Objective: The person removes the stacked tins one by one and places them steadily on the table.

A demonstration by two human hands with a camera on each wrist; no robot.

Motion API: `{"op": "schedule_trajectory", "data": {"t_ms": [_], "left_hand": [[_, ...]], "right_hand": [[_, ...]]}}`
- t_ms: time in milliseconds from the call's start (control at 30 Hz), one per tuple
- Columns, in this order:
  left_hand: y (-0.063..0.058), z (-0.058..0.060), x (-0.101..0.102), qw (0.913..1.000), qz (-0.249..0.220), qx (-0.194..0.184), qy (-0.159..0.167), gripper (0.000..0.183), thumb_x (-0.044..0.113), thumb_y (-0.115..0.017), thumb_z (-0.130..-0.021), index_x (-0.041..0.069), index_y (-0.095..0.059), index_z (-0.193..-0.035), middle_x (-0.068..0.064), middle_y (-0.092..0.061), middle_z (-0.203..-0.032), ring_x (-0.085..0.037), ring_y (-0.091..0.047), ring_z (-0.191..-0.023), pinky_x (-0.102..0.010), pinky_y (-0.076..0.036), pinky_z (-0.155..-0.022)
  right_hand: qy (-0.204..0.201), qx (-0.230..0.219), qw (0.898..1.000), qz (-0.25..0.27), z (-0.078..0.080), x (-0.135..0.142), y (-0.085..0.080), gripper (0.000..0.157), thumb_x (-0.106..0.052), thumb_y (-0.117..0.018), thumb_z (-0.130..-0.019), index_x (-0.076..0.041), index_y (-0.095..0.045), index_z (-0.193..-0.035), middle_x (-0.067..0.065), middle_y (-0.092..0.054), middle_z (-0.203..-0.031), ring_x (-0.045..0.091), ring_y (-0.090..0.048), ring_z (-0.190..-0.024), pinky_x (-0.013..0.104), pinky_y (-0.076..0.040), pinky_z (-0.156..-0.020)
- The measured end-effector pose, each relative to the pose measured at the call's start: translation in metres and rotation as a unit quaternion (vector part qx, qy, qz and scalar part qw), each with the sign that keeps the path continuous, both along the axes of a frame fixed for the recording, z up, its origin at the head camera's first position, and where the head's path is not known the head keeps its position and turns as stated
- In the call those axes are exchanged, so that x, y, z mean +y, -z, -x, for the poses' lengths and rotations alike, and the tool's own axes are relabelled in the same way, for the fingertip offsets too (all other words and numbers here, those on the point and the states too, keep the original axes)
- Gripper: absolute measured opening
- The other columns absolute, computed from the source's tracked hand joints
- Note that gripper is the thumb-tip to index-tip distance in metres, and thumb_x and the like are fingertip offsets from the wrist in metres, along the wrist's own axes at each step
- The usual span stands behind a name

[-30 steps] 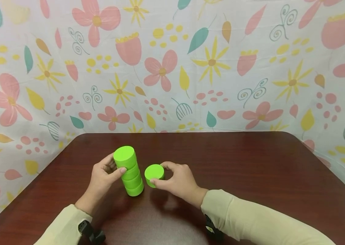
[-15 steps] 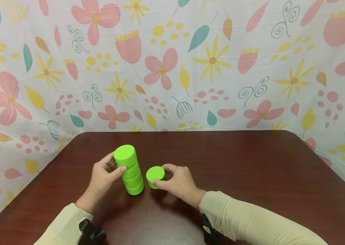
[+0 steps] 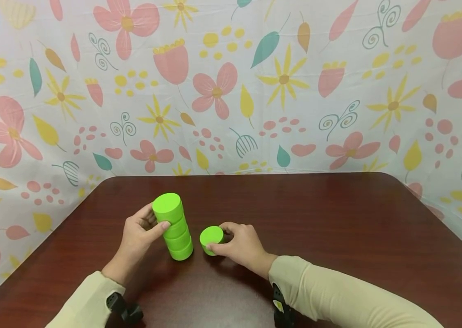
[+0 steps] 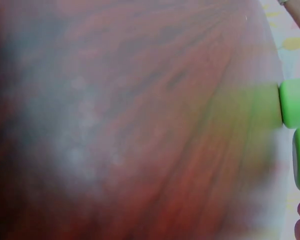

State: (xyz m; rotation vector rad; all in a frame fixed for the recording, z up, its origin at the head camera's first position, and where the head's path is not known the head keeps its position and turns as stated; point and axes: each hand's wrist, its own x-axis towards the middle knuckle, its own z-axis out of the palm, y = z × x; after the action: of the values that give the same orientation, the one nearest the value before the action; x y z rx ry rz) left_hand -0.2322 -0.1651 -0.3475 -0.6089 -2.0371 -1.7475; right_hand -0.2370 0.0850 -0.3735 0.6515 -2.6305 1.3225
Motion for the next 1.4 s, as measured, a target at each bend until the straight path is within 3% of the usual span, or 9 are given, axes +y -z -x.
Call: {"op": "schedule_trajectory", "data": {"t_ms": [433,667,800,967,1233,1400], "left_hand": [[0.0,0.0,0.0,1.0,0.003,0.001,0.001,0.05,-0.008,-0.069,-0.075,-0.005,-0.055,-0.123,0.012,-0.066,-0.101,-0.006,-0.063,-0.095,-0.024,-0.051,-0.08],[-0.002,-0.001,0.001,0.9999,0.008,-0.006,-0.007,0.05,-0.007,-0.069,-0.075,-0.005,-0.055,-0.123,-0.015,-0.065,-0.107,-0.006,-0.063,-0.095,-0.024,-0.051,-0.081],[0.0,-0.002,0.001,0.9999,0.008,-0.011,-0.007,0.05,-0.007,-0.069,-0.076,-0.005,-0.055,-0.123,-0.023,-0.063,-0.109,-0.005,-0.063,-0.096,-0.024,-0.051,-0.082],[0.001,-0.001,0.001,0.9999,0.006,-0.007,-0.005,0.049,-0.006,-0.069,-0.076,-0.004,-0.055,-0.123,-0.019,-0.064,-0.108,-0.006,-0.063,-0.096,-0.024,-0.051,-0.082],[0.002,-0.001,0.001,1.0,-0.002,-0.005,-0.005,0.048,-0.007,-0.069,-0.075,-0.005,-0.055,-0.122,0.011,-0.066,-0.101,-0.006,-0.063,-0.095,-0.024,-0.051,-0.082],[0.002,-0.002,0.001,1.0,0.001,-0.004,-0.006,0.048,-0.007,-0.069,-0.075,-0.005,-0.055,-0.121,0.012,-0.066,-0.1,-0.006,-0.063,-0.094,-0.023,-0.051,-0.081]], "right_hand": [[-0.007,-0.012,1.0,-0.018,0.001,0.001,0.003,0.035,-0.035,-0.079,-0.07,-0.013,-0.068,-0.096,-0.007,-0.067,-0.085,0.006,-0.062,-0.076,0.021,-0.049,-0.066],[0.002,-0.02,1.0,-0.024,0.001,0.003,0.004,0.036,-0.034,-0.08,-0.069,-0.014,-0.067,-0.094,-0.007,-0.067,-0.084,0.007,-0.061,-0.077,0.022,-0.048,-0.067],[0.009,-0.035,0.999,-0.025,0.0,0.006,0.005,0.036,-0.034,-0.081,-0.068,-0.013,-0.067,-0.094,-0.006,-0.067,-0.085,0.009,-0.061,-0.078,0.024,-0.048,-0.068],[0.013,-0.036,0.999,-0.026,-0.001,0.008,0.006,0.036,-0.033,-0.081,-0.068,-0.013,-0.067,-0.094,-0.006,-0.067,-0.085,0.01,-0.062,-0.079,0.025,-0.048,-0.069],[0.027,-0.052,0.998,-0.024,-0.002,0.01,0.004,0.046,-0.035,-0.081,-0.067,-0.01,-0.066,-0.103,-0.001,-0.067,-0.097,0.016,-0.063,-0.091,0.032,-0.05,-0.077],[0.025,-0.056,0.998,-0.018,-0.003,0.011,-0.003,0.054,-0.036,-0.08,-0.069,-0.006,-0.064,-0.11,0.004,-0.066,-0.106,0.02,-0.062,-0.096,0.035,-0.051,-0.079]]}}
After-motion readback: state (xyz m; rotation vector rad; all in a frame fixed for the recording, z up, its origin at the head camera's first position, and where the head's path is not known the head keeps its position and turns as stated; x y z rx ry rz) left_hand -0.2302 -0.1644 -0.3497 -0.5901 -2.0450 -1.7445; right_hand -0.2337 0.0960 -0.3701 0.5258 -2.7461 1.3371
